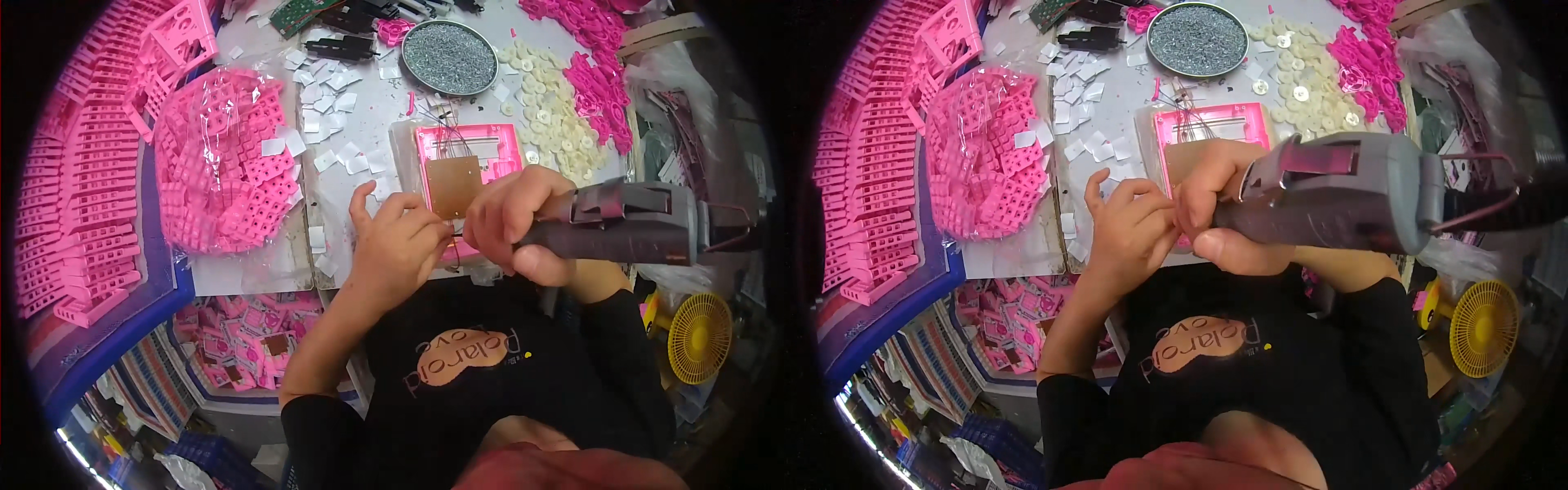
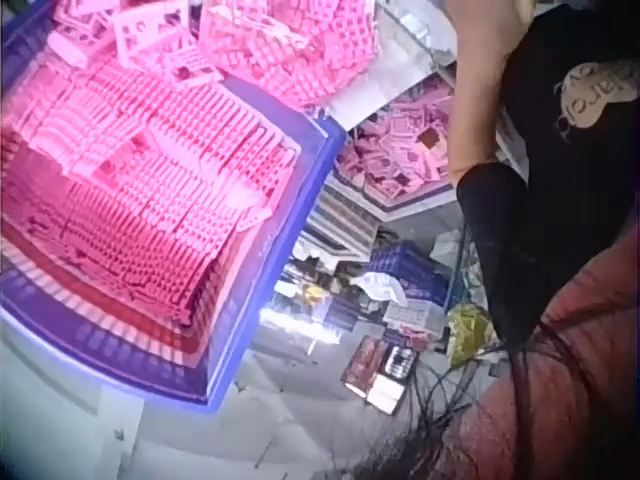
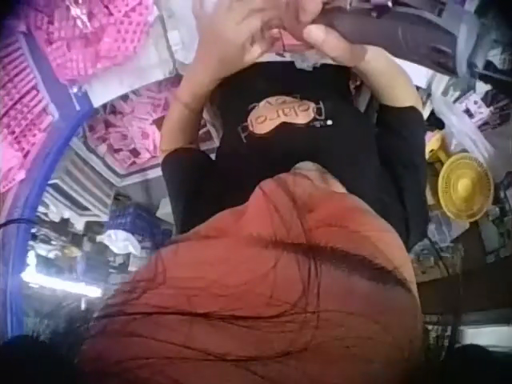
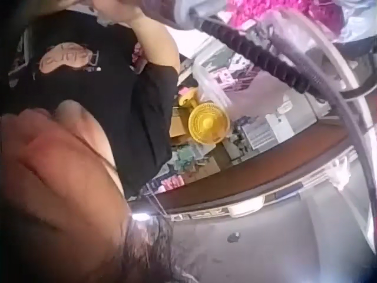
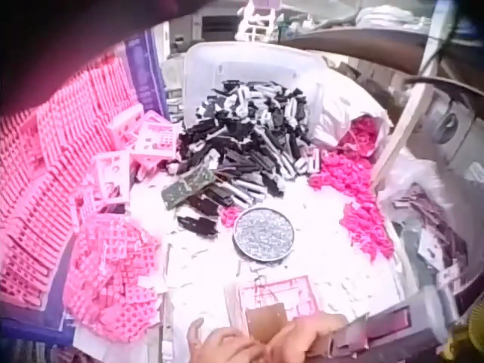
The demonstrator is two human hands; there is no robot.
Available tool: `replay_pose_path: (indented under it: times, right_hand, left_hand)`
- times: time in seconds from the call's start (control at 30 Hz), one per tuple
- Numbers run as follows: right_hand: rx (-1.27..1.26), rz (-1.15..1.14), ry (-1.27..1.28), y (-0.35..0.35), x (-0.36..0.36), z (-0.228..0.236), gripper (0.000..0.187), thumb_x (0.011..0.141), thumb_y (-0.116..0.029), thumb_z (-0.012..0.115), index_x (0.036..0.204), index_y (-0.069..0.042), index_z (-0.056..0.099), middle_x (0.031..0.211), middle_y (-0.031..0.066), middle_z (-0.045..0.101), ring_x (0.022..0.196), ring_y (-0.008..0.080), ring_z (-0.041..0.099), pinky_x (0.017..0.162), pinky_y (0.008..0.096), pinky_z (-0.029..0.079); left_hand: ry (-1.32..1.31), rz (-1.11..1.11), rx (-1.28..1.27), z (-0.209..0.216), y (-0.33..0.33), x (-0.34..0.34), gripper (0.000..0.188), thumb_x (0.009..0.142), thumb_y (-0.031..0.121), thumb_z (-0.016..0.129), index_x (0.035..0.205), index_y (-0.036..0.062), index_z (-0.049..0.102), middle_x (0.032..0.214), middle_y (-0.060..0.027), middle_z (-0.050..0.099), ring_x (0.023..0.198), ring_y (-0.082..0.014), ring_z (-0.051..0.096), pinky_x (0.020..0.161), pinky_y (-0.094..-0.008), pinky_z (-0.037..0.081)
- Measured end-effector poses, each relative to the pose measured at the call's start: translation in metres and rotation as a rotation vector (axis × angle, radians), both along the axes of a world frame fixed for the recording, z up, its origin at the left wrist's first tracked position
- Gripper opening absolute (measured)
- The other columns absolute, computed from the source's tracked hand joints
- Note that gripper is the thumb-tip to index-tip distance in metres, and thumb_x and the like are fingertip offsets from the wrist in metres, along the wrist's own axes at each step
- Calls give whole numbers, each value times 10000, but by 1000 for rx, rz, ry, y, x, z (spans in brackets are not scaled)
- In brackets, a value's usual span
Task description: Assembling an electronic toy device by installing components and a circuit board into a pink plastic housing.
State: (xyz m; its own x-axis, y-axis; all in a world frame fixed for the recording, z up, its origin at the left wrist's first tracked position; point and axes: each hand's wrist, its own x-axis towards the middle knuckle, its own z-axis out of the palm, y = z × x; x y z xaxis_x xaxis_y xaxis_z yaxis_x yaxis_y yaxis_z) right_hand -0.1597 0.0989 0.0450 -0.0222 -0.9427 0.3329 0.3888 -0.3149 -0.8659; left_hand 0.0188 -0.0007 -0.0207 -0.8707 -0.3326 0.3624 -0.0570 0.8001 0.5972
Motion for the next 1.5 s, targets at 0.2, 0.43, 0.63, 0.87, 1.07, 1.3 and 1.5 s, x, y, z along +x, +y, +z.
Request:
replay_pose_path:
  times: [0.2, 0.43, 0.63, 0.87, 1.07, 1.3, 1.5]
  right_hand:
    - [-41, -117, -5, -3, 4, 17, 263, 902, -201, 699, 964, -115, 459, 643, 5, 530, 549, 142, 511, 584, 323, 451]
    - [-41, -149, -5, -6, 1, 27, 331, 891, -308, 749, 913, -157, 456, 530, -34, 499, 457, 125, 464, 542, 316, 441]
    - [-43, -151, -27, -4, 1, 29, 334, 893, -319, 749, 906, -154, 459, 527, -34, 497, 449, 126, 469, 549, 313, 447]
    - [-23, -147, -65, -8, 5, 29, 335, 900, -322, 736, 906, -155, 445, 519, -30, 471, 452, 121, 439, 513, 305, 407]
    - [-138, -211, -75, -23, -7, 7, 252, 938, -160, 648, 1005, -93, 414, 696, 42, 534, 577, 128, 495, 607, 324, 452]
    - [4, -301, 156, -49, -10, -29, 243, 906, -145, 671, 944, -73, 442, 692, 36, 523, 569, 92, 502, 547, 267, 448]
    - [158, -251, 460, -48, -10, -28, 274, 917, -141, 685, 923, -103, 414, 702, 34, 521, 611, 109, 493, 599, 288, 461]
  left_hand:
    - [124, 86, 155, -1, 7, -4, 149, 747, 141, 800, 881, 173, 742, 912, 71, 688, 940, -152, 615, 1032, -502, 248]
    - [245, 134, 197, -9, 14, -8, 174, 771, 96, 783, 926, 162, 744, 944, 54, 713, 856, -153, 629, 921, -431, 297]
    - [293, 117, 188, -13, 13, -9, 201, 758, 80, 786, 938, 156, 743, 924, 48, 718, 814, -157, 625, 858, -417, 319]
    - [350, 116, 195, -20, 14, -8, 230, 736, 114, 814, 953, 151, 748, 944, 54, 722, 813, -159, 622, 836, -407, 325]
    - [114, 241, 44, -7, 15, -6, 358, 731, 301, 835, 1041, 149, 739, 1109, -3, 677, 1003, -229, 564, 942, -457, 295]
    - [-117, 288, -145, -2, 20, -6, 342, 764, 417, 794, 1011, 182, 761, 1161, -27, 577, 1111, -242, 485, 976, -520, 255]
    - [-125, 245, -22, -1, 22, -4, 458, 711, 408, 842, 1051, 130, 714, 1112, -75, 554, 1088, -271, 497, 946, -503, 295]
